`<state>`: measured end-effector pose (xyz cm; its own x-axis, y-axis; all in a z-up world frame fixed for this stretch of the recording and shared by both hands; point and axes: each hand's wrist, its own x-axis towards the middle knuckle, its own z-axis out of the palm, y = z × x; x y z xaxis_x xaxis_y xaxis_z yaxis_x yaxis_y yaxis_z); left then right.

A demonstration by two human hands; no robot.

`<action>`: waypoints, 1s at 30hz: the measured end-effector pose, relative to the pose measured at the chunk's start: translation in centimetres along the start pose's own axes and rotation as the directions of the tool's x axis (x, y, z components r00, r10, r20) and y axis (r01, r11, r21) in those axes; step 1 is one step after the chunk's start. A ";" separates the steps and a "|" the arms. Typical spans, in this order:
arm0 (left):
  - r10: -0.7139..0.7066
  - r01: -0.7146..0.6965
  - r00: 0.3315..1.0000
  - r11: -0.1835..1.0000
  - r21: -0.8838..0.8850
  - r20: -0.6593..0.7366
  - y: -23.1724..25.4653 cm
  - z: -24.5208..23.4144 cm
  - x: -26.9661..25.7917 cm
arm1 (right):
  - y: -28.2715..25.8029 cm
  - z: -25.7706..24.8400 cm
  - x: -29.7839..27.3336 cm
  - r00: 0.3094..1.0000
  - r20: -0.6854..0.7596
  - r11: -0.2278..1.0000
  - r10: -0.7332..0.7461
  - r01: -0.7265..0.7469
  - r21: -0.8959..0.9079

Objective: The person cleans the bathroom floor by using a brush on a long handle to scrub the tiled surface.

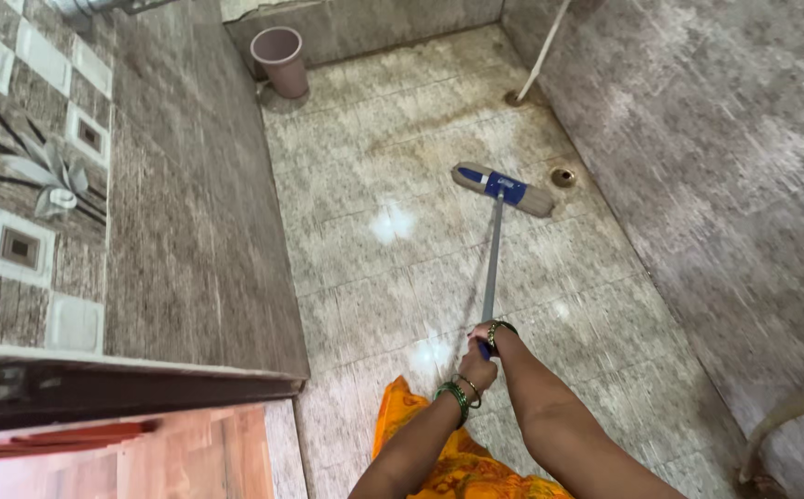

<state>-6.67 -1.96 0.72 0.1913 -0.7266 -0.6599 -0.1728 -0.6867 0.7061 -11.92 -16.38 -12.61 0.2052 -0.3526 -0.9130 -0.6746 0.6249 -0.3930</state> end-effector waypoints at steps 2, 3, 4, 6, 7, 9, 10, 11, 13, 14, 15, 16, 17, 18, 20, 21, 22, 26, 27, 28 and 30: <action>0.134 -0.125 0.988 0.984 0.123 -0.073 -0.9 0.0 0.0 | 0.0 0.5 -0.5 0.998 -0.056 0.997 -0.041 0.037 -0.070; 0.127 -0.117 0.989 0.987 0.111 -0.080 -1.6 0.2 -0.4 | 0.2 0.8 -1.0 0.998 -0.065 0.999 -0.008 0.005 -0.035; 0.119 -0.110 0.989 0.989 0.098 -0.086 -2.2 0.4 -0.7 | 0.5 1.2 -1.7 0.997 -0.073 1.000 0.026 -0.026 -0.001; 0.085 -0.073 0.989 0.992 0.101 -0.119 -2.5 0.6 -1.3 | 0.7 1.7 -2.7 0.999 -0.029 1.000 0.030 -0.030 -0.005; 0.057 -0.040 0.988 0.992 0.116 -0.141 -2.7 1.2 -1.8 | 1.2 1.5 -3.2 1.000 0.022 0.999 0.007 -0.006 -0.040; 0.021 -0.009 0.988 0.997 0.080 -0.155 -4.0 1.2 -3.4 | 2.3 2.8 -4.0 0.999 0.054 0.995 0.002 0.003 -0.099; 0.013 -0.008 0.989 0.999 0.031 -0.147 -5.0 1.3 -4.7 | 2.9 3.8 -4.6 0.999 0.035 0.992 0.018 -0.013 -0.125; 0.008 -0.011 0.990 1.000 -0.019 -0.138 -5.7 1.4 -5.8 | 3.5 4.5 -5.6 0.999 0.012 0.988 0.031 -0.029 -0.152; 0.004 -0.009 0.985 1.000 -0.030 -0.173 -7.4 1.4 -8.3 | 4.7 6.6 -8.2 0.998 -0.041 0.972 0.046 -0.055 -0.230; 0.002 -0.009 0.982 0.999 -0.036 -0.190 -8.3 1.4 -9.7 | 5.3 8.1 -9.6 0.996 -0.069 0.961 0.052 -0.069 -0.268; -0.021 0.016 0.982 1.000 -0.026 -0.189 -9.3 1.4 -11.2 | 6.3 9.6 -11.0 0.998 -0.048 0.968 0.048 -0.059 -0.243; -0.044 0.041 0.981 0.999 -0.016 -0.189 -10.3 1.4 -12.9 | 7.4 10.9 -12.2 0.999 -0.028 0.975 0.044 -0.049 -0.218; -0.066 0.066 0.979 0.998 -0.007 -0.192 -11.0 1.4 -14.3 | 8.4 12.0 -13.4 0.999 -0.008 0.980 0.037 -0.038 -0.193; -0.077 0.077 0.980 0.997 -0.010 -0.185 -11.4 1.5 -15.6 | 9.3 12.7 -14.3 0.999 0.012 0.985 0.046 -0.043 -0.167; -0.108 0.107 0.979 0.994 -0.015 -0.171 -13.1 1.7 -18.0 | 11.2 14.3 -15.5 0.996 0.056 0.991 0.069 -0.062 -0.115; -0.066 0.068 0.981 0.998 0.003 -0.184 -13.6 1.7 -18.8 | 11.6 14.9 -16.0 0.990 0.126 0.988 0.056 -0.037 -0.153; -0.023 0.028 0.981 0.999 0.023 -0.195 -13.9 1.8 -19.4 | 11.8 15.3 -16.4 0.980 0.195 0.982 0.046 -0.009 -0.188; -0.070 0.077 0.971 0.997 0.023 -0.227 -14.0 2.0 -21.8 | 12.0 15.7 -18.9 0.991 0.132 0.952 0.019 0.022 -0.305; -0.049 0.048 0.974 0.999 -0.009 -0.223 -13.7 1.9 -22.1 | 12.0 15.8 -19.5 0.988 0.149 0.962 0.027 0.015 -0.274; -0.027 0.019 0.975 0.999 -0.041 -0.220 -13.4 1.6 -22.3 | 12.0 16.0 -20.0 0.985 0.166 0.970 0.035 0.007 -0.243; -0.047 0.028 0.982 0.994 -0.106 -0.183 -12.1 1.1 -22.3 | 11.4 15.8 -20.4 0.984 0.169 0.975 0.052 -0.013 -0.224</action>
<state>-9.85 22.50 6.58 0.3733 -0.6770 -0.6343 -0.0642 -0.7009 0.7103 -12.62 8.92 -0.20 0.2869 -0.1969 -0.9375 -0.8186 0.4579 -0.3466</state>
